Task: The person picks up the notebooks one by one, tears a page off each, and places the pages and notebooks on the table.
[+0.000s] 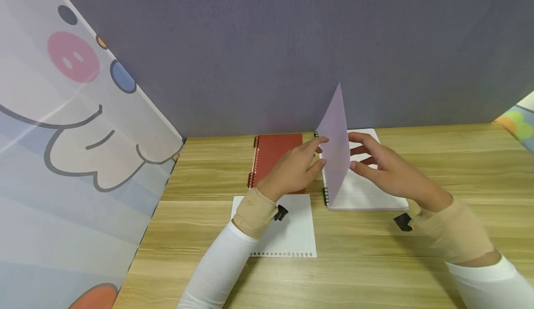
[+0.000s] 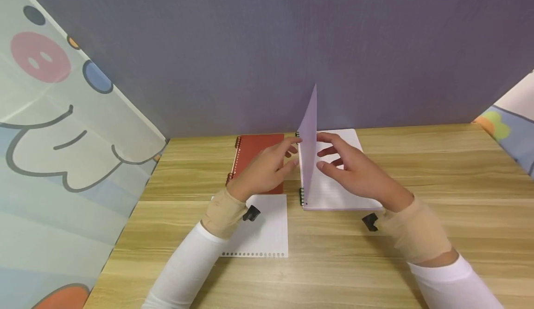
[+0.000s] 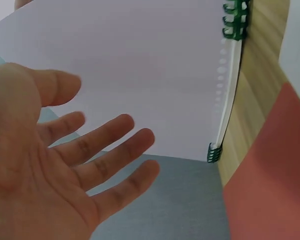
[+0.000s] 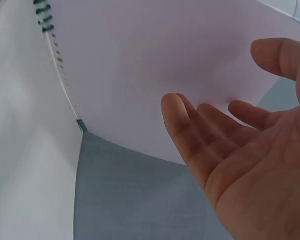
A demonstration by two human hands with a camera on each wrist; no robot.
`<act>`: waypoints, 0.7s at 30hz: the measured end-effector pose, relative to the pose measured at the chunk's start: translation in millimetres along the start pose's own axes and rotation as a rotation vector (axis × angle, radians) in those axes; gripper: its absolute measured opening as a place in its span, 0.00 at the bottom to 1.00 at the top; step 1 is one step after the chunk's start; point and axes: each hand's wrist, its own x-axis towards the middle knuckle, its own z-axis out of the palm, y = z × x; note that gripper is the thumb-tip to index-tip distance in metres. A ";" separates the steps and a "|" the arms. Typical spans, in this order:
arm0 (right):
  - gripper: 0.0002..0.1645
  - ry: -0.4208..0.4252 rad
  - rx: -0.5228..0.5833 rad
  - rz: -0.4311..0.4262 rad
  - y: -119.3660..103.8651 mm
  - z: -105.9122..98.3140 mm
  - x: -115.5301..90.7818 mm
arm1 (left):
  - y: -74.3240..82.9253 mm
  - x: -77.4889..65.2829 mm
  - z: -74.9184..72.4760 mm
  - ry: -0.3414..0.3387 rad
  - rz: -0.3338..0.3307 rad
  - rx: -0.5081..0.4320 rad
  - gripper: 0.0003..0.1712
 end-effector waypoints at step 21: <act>0.36 -0.198 -0.075 -0.030 11.8 41.0 -2.5 | -12.2 -2.7 -34.3 0.291 0.019 -0.027 0.23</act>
